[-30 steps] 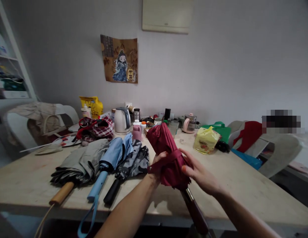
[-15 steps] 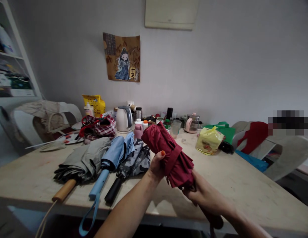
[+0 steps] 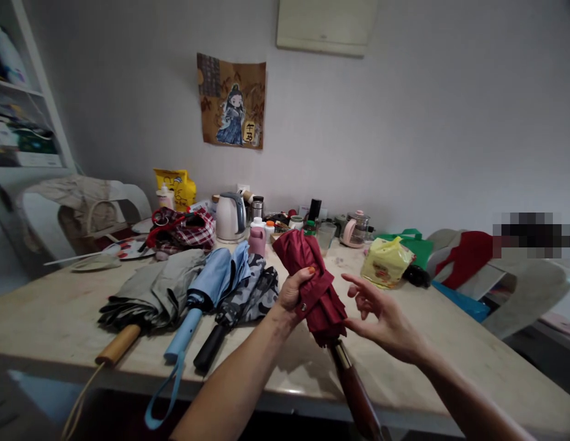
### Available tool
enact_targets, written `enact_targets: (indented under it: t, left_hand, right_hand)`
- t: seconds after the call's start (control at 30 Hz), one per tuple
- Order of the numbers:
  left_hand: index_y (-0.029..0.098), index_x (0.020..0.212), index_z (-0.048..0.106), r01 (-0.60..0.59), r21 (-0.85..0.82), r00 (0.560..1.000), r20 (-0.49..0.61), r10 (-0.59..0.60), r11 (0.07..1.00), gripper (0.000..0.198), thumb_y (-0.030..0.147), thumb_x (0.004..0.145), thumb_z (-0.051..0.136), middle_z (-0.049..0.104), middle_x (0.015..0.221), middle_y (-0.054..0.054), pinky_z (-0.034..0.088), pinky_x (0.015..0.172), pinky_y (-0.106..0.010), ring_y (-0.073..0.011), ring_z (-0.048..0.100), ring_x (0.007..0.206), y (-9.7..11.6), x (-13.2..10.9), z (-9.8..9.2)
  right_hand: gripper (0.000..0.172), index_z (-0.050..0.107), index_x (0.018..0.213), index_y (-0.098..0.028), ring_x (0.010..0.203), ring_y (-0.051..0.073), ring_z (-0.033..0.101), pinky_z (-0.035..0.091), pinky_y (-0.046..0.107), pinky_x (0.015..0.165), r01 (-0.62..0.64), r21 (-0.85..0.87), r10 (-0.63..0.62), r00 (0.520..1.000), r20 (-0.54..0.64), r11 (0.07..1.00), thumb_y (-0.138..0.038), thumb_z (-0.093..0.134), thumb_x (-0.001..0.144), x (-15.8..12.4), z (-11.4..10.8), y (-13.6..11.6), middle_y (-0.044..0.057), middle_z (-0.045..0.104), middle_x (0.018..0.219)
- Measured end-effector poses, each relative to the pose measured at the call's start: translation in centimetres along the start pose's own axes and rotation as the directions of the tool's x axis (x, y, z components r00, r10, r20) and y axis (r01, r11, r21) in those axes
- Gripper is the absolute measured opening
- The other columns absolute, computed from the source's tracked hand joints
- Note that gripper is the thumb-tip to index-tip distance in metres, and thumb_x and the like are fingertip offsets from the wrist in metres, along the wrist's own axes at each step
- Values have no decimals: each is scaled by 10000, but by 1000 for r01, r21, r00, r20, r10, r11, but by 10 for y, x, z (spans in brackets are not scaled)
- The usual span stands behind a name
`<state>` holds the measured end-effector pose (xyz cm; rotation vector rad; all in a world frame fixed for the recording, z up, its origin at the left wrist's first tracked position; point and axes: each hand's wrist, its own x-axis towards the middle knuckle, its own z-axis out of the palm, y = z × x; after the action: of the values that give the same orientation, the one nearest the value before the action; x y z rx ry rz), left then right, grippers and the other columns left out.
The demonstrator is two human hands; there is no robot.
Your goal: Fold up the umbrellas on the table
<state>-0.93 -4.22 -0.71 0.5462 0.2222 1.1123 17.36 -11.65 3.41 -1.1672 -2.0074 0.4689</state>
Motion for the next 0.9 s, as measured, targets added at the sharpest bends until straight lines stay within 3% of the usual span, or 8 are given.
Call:
enact_targets:
  t: [0.13, 0.27, 0.4, 0.5, 0.63, 0.7, 0.77, 0.9]
  left_hand:
    - [87, 768, 674, 87, 104, 996, -2, -87, 991, 198, 202, 637, 768, 717, 694, -50, 501, 631, -240, -141, 646, 592, -9, 1, 0]
    - [107, 683, 651, 170, 190, 984, 16, -176, 967, 129, 203, 639, 725, 686, 642, -37, 487, 631, -250, -139, 618, 571, -16, 2, 4]
    - [119, 633, 622, 276, 226, 961, -52, -272, 934, 143, 224, 621, 719, 644, 581, -27, 490, 632, -273, -143, 602, 531, -17, 0, 10]
    - [108, 660, 643, 224, 287, 973, -122, -196, 931, 186, 223, 574, 761, 642, 567, -21, 454, 565, -248, -120, 567, 492, -21, -2, 15]
    - [108, 650, 652, 168, 433, 976, -196, -90, 885, 225, 193, 513, 808, 649, 557, -14, 410, 509, -226, -111, 552, 481, -26, -2, 24]
    - [108, 637, 657, 188, 506, 973, -211, -91, 842, 204, 182, 510, 799, 662, 566, -27, 427, 516, -237, -132, 576, 499, -23, -1, 27]
    - [102, 669, 682, 265, 526, 961, -208, -180, 808, 193, 177, 518, 774, 685, 595, -50, 465, 544, -258, -159, 609, 524, -17, 0, 30]
    - [101, 689, 698, 435, 546, 901, -261, -347, 717, 173, 184, 541, 730, 689, 609, -64, 502, 566, -257, -154, 615, 524, -11, 0, 33]
  right_hand:
    - [376, 621, 1190, -223, 690, 138, 493, 417, 259, 616, 244, -251, -246, 969, 24, 937, -225, 587, 816, 9, 5, -21, 14, 527, 808]
    - [112, 598, 895, -187, 701, 153, 526, 412, 278, 650, 269, -353, -221, 960, 172, 896, -176, 510, 826, 17, 17, -22, 33, 596, 789]
    - [76, 514, 853, -199, 633, 139, 502, 389, 263, 614, 221, -329, -178, 972, 157, 918, -161, 453, 831, 17, 18, -20, 18, 594, 739]
    - [65, 484, 801, -211, 600, 125, 472, 384, 247, 584, 117, -177, -109, 993, 53, 977, -198, 443, 851, 17, 9, -28, -11, 549, 675]
    - [134, 500, 769, -203, 610, 114, 462, 396, 236, 571, 129, 21, -129, 992, -10, 991, -289, 494, 872, 18, -4, -36, -14, 534, 687]
    - [157, 520, 787, -197, 556, 99, 442, 376, 224, 523, 126, 87, -130, 991, 38, 988, -319, 519, 885, 15, -11, -36, -25, 525, 657]
    - [186, 553, 798, -189, 516, 91, 444, 373, 220, 496, 143, 119, -157, 981, 113, 982, -342, 536, 902, 11, -19, -35, -26, 539, 632]
    - [268, 662, 802, -175, 660, 136, 554, 440, 264, 621, 376, -17, -363, 904, 227, 926, -363, 536, 946, 6, -37, -38, 48, 640, 723]
